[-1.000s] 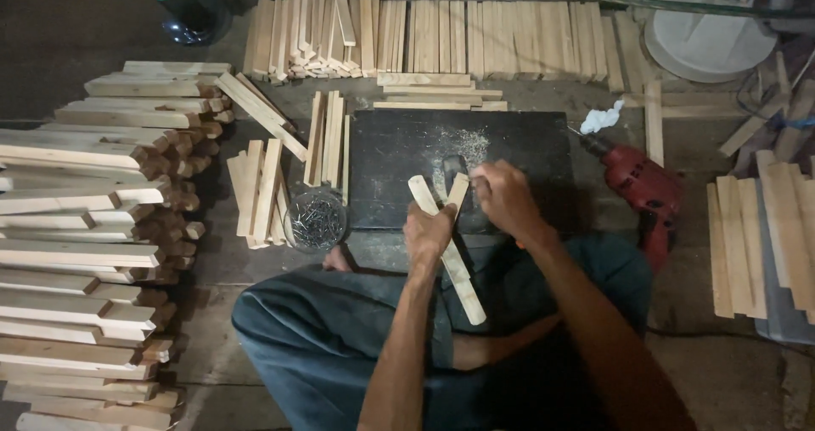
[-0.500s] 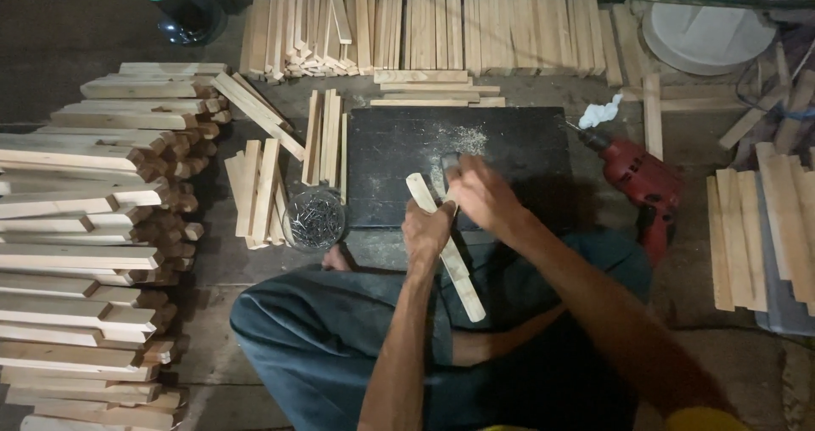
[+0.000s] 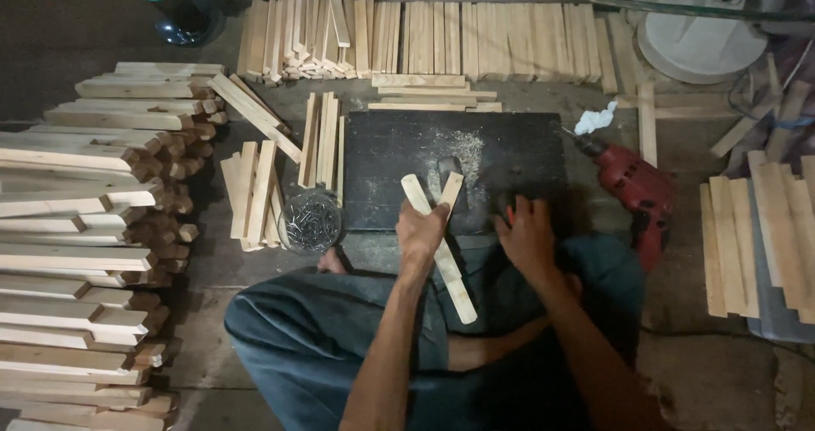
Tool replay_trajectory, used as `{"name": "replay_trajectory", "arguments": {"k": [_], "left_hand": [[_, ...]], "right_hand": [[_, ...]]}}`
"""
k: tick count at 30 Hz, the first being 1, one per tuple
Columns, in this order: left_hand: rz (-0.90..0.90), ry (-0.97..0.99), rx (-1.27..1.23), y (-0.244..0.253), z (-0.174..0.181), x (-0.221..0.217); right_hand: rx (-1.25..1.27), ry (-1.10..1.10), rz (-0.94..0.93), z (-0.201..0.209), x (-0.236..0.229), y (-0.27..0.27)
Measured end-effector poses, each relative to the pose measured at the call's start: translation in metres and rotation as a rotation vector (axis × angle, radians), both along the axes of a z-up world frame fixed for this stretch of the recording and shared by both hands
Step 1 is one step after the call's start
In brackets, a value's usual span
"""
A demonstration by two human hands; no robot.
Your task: The person assembles small wooden frames by nailing two pieces of wood together with a hammer. They then use a power drill to secure the pieces further. The person handles multiple wooden pieces and nails during the process.
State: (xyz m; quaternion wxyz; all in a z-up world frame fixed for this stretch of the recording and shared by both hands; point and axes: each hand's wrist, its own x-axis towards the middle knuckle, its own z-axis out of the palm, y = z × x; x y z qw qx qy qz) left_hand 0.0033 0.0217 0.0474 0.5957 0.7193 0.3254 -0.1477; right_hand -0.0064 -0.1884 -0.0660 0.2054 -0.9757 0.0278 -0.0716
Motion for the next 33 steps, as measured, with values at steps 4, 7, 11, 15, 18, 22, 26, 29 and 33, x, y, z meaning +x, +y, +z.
{"name": "replay_trajectory", "arguments": {"k": [4,7,11,15,18,22,26,29,33], "left_hand": [[-0.042,0.006,0.043,0.003,-0.006,0.002],[-0.084,0.076,0.093,0.002,-0.009,0.0],[-0.117,0.078,0.147,0.005,-0.011,0.001],[-0.128,0.045,0.169,0.006,-0.029,0.007],[-0.162,0.079,0.112,0.008,0.011,-0.007],[-0.153,0.106,0.136,0.008,0.003,0.002],[-0.158,0.088,0.13,0.01,-0.006,0.003],[-0.16,0.07,0.102,0.01,-0.011,0.011],[-0.236,-0.02,-0.054,0.025,-0.028,0.0]], "right_hand": [[0.106,0.096,0.01,-0.003,0.018,-0.013],[0.953,0.273,-0.195,0.055,0.011,-0.004],[0.979,0.196,-0.076,0.131,-0.022,0.024],[0.456,0.029,0.1,0.068,-0.027,0.05],[0.456,0.028,0.156,0.081,-0.018,0.042],[0.477,-0.061,0.08,0.138,-0.029,0.047],[0.334,-0.018,0.059,0.022,-0.023,0.042],[0.221,-0.022,0.056,-0.009,-0.002,0.039],[0.322,0.122,0.085,0.065,-0.013,0.048]]}}
